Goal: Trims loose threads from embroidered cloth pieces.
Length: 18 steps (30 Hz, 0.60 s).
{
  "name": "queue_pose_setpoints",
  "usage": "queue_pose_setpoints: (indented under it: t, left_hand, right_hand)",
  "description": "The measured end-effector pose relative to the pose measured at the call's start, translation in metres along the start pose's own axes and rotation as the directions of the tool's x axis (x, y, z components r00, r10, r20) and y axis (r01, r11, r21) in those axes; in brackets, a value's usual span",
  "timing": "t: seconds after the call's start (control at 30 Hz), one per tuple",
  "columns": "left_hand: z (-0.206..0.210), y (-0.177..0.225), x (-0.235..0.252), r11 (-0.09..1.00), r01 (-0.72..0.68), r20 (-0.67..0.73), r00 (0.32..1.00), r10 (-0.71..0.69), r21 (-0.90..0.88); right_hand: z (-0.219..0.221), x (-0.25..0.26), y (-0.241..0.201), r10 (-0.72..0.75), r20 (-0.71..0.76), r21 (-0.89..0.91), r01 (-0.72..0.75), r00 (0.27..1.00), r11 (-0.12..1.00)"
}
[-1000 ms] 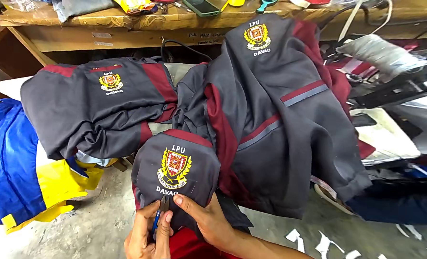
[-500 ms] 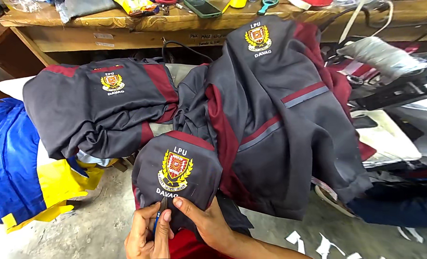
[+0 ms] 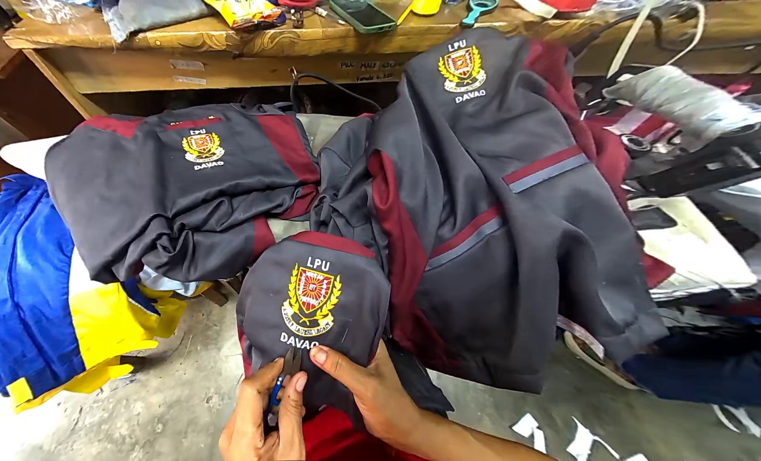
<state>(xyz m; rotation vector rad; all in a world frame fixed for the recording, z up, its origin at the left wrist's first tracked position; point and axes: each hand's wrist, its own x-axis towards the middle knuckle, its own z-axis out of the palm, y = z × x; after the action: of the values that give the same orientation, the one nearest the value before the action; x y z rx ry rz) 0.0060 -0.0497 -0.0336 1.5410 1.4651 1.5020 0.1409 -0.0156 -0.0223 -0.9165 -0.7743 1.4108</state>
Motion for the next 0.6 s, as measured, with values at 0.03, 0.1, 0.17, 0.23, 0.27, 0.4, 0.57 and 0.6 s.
queue_pose_setpoints:
  t: [0.03, 0.1, 0.17, 0.23, 0.27, 0.4, 0.57, 0.6]
  left_hand:
    - [0.0, -0.001, 0.0, 1.0, -0.011, -0.005, 1.0, 0.011, 0.018]
    - [0.002, -0.002, 0.001, 0.999, -0.025, -0.013, 1.0, 0.025, 0.035]
    - [0.002, -0.003, 0.001, 0.998, -0.034, -0.017, 0.999, 0.035, 0.049]
    - [-0.001, -0.002, 0.002, 0.995, -0.043, 0.001, 0.999, 0.043, 0.088]
    - [-0.006, 0.0, 0.003, 0.99, -0.057, 0.03, 0.998, 0.054, 0.127]
    - [-0.038, 0.0, 0.023, 0.919, -0.259, 0.212, 0.956, 0.201, 0.298]
    - [-0.054, -0.016, 0.053, 0.832, -0.508, 0.397, 0.827, 0.399, 0.222]
    - [-0.054, -0.015, 0.056, 0.81, -0.545, 0.42, 0.801, 0.427, 0.217]
  right_hand:
    - [0.0, 0.0, 0.0, -0.007, 0.0, -0.009, 0.007, 1.0, 1.0]
    - [0.0, 0.0, 0.001, -0.025, 0.006, -0.02, 0.025, 1.0, 0.999]
    - [0.0, 0.0, 0.001, -0.033, 0.009, -0.027, 0.034, 0.999, 0.999]
    - [-0.002, 0.001, 0.0, -0.029, 0.022, -0.035, 0.029, 0.999, 0.999]
    - [-0.003, 0.003, -0.002, -0.021, 0.028, -0.04, 0.022, 0.999, 0.999]
    - [-0.013, 0.014, -0.017, 0.045, 0.137, -0.08, -0.034, 0.989, 0.996]
    - [-0.018, 0.023, -0.03, 0.127, 0.242, -0.083, -0.11, 0.962, 0.99]
    - [-0.018, 0.024, -0.032, 0.143, 0.248, -0.092, -0.124, 0.958, 0.988]
